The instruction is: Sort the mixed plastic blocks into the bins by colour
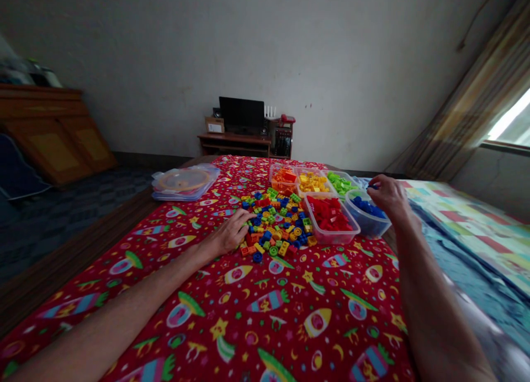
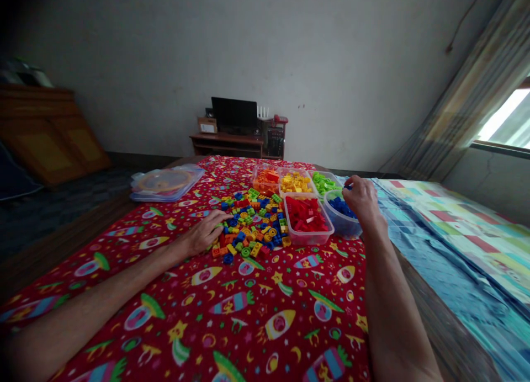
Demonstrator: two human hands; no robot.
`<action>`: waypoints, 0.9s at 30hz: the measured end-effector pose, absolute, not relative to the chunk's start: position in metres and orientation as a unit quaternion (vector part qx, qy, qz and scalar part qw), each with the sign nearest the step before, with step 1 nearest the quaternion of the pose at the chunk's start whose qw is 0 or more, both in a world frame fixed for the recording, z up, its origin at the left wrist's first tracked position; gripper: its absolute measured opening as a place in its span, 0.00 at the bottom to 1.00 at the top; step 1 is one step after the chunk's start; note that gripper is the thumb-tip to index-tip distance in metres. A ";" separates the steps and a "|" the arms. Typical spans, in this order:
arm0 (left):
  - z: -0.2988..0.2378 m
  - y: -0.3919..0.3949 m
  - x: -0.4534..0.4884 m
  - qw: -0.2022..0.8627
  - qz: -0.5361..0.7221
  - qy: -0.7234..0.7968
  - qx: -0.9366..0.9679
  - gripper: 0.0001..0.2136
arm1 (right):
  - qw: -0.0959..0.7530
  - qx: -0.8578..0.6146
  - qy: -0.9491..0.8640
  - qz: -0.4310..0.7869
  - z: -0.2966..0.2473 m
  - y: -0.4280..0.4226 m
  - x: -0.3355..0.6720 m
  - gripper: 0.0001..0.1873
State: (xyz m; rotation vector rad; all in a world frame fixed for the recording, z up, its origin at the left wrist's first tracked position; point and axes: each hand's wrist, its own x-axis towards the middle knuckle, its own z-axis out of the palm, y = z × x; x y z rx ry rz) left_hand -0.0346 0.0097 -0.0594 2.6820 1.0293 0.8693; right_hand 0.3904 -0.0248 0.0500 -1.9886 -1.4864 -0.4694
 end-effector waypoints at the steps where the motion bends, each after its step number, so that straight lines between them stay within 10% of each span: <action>1: -0.060 0.010 -0.035 0.070 0.288 0.343 0.891 0.18 | 0.292 -0.759 -0.557 -0.169 0.049 -0.025 0.391 0.13; 20: -0.063 0.012 -0.035 0.061 0.286 0.346 0.891 0.20 | 0.149 -0.364 -0.919 0.007 -0.019 -0.048 0.178 0.09; 27: -0.066 0.012 -0.037 0.070 0.299 0.332 0.892 0.19 | 0.264 -0.407 -0.859 0.163 -0.002 -0.038 0.191 0.21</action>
